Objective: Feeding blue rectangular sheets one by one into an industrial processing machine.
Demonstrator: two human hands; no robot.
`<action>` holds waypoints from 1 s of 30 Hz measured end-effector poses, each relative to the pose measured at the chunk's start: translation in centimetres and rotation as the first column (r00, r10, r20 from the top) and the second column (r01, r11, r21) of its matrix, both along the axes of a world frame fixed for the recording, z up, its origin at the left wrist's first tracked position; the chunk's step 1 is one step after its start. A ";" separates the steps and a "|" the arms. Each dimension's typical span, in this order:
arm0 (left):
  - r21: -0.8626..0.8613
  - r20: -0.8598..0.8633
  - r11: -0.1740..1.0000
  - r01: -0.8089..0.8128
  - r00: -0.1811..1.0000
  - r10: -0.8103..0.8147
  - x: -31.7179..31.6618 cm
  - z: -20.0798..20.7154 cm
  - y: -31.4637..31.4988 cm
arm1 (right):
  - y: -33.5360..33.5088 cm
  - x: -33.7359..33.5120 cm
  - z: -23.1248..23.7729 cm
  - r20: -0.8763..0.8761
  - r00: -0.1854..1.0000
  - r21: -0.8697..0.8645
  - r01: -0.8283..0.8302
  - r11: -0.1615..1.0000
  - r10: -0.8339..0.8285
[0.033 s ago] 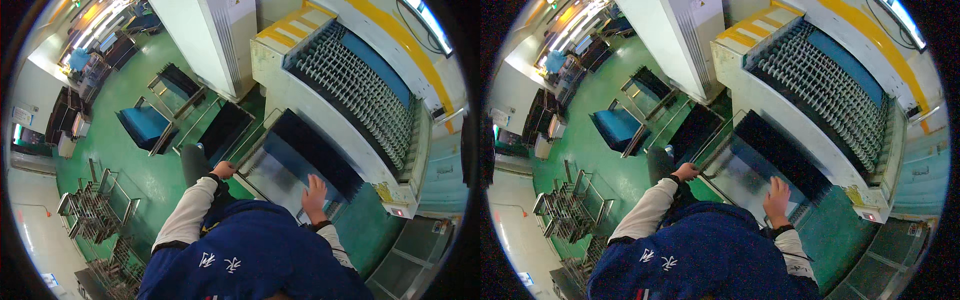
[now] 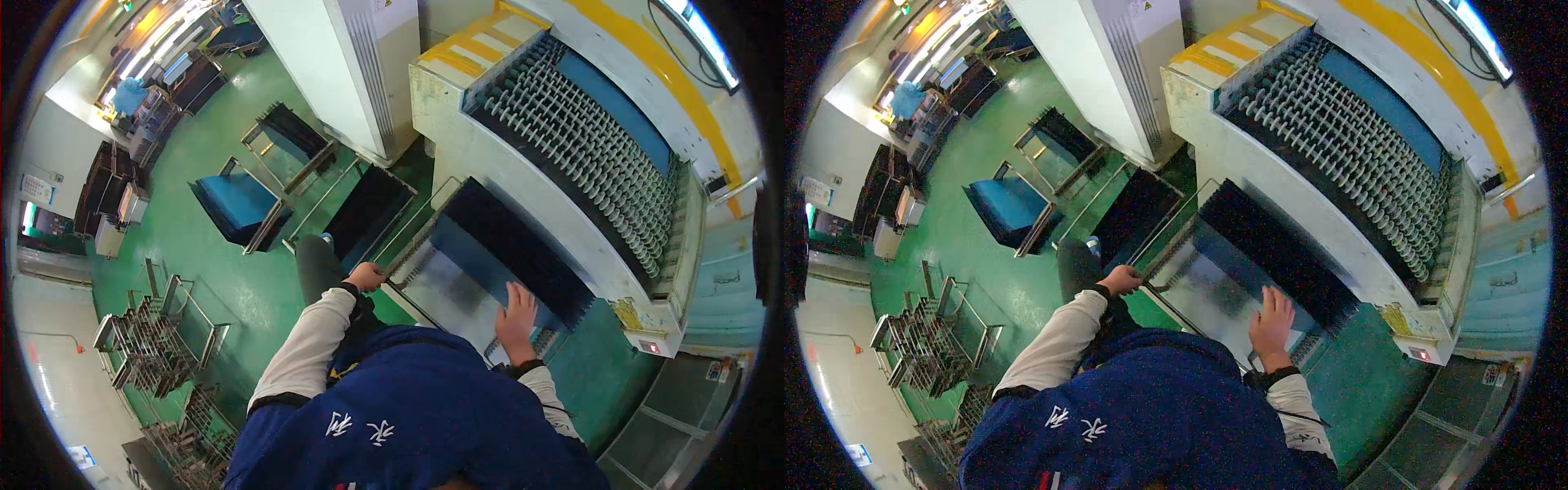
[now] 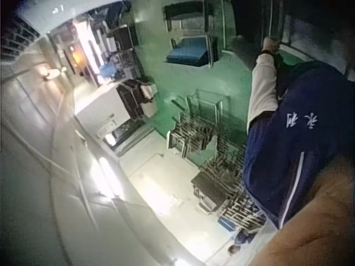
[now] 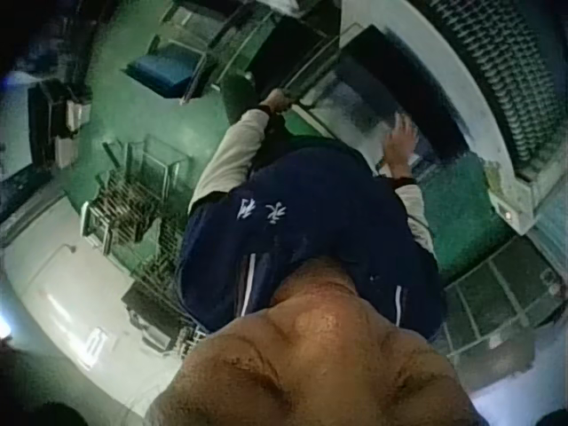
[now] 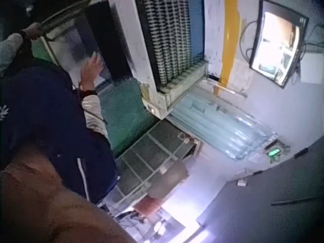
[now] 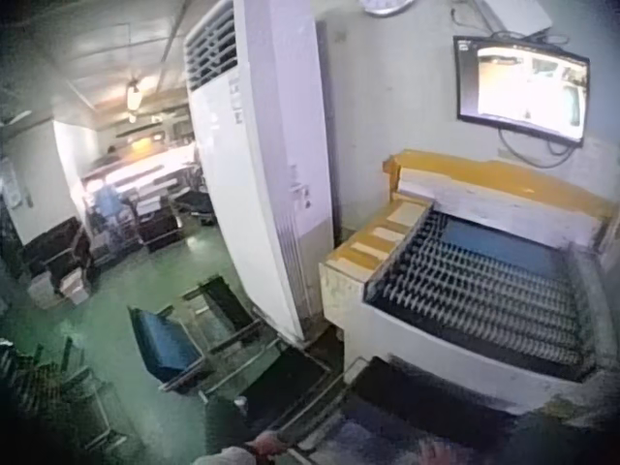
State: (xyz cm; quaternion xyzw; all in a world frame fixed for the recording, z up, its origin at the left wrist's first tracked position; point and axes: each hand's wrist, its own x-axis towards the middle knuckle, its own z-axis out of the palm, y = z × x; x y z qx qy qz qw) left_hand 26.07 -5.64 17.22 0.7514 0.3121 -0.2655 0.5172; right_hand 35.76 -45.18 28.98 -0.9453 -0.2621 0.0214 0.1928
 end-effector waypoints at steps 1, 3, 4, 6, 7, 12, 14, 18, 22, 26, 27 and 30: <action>0.001 -0.002 1.000 -0.004 1.000 0.004 -0.1 0.0 0.1 | 0.1 0.5 0.8 0.074 0.997 -0.002 0.034 0.999 -0.034; 0.011 -0.020 1.000 0.027 0.999 -0.027 0.3 0.1 0.2 | -0.2 0.9 0.7 0.040 0.998 -0.004 0.042 0.999 -0.042; 0.010 -0.019 1.000 0.029 0.999 -0.029 0.3 0.2 0.1 | -0.3 1.0 0.8 0.004 0.999 -0.006 0.048 0.999 -0.048; 0.048 -0.024 0.997 0.058 0.998 -0.057 0.1 -0.1 0.2 | 0.3 1.2 1.8 0.034 0.999 0.011 0.038 0.999 -0.039; 0.049 -0.023 0.997 0.054 0.998 -0.053 0.0 -0.2 0.2 | 0.5 1.2 2.1 0.063 0.997 0.027 0.031 0.999 -0.033; 0.034 -0.032 0.999 0.015 0.999 -0.013 0.2 -0.5 0.1 | -0.1 1.6 0.9 0.032 0.999 0.011 0.029 1.000 -0.030; 0.034 -0.036 0.999 0.014 0.999 -0.013 0.3 -0.2 -0.1 | -0.4 1.3 0.4 0.033 0.999 0.014 0.017 1.000 -0.017; 0.039 -0.053 0.999 0.014 0.999 -0.012 0.5 0.2 0.0 | -0.9 0.3 0.1 0.130 0.988 -0.026 -0.082 0.996 0.085; 0.058 -0.028 0.998 0.019 0.999 -0.017 0.1 0.0 0.5 | 0.1 1.1 1.1 0.176 0.980 -0.036 -0.086 0.996 0.091; 0.152 0.119 0.980 0.131 0.982 -0.149 -0.1 -0.2 0.4 | 0.8 2.6 1.0 -0.001 0.995 0.159 -0.102 0.982 0.104; 0.156 0.098 0.976 0.151 0.981 -0.168 0.0 -1.0 0.4 | 1.0 2.9 0.9 0.033 0.998 0.142 -0.064 0.988 0.060; 0.161 0.091 0.982 0.098 0.989 -0.114 0.5 -0.1 -0.5 | 1.4 3.7 0.8 0.054 0.998 0.083 -0.047 0.995 0.043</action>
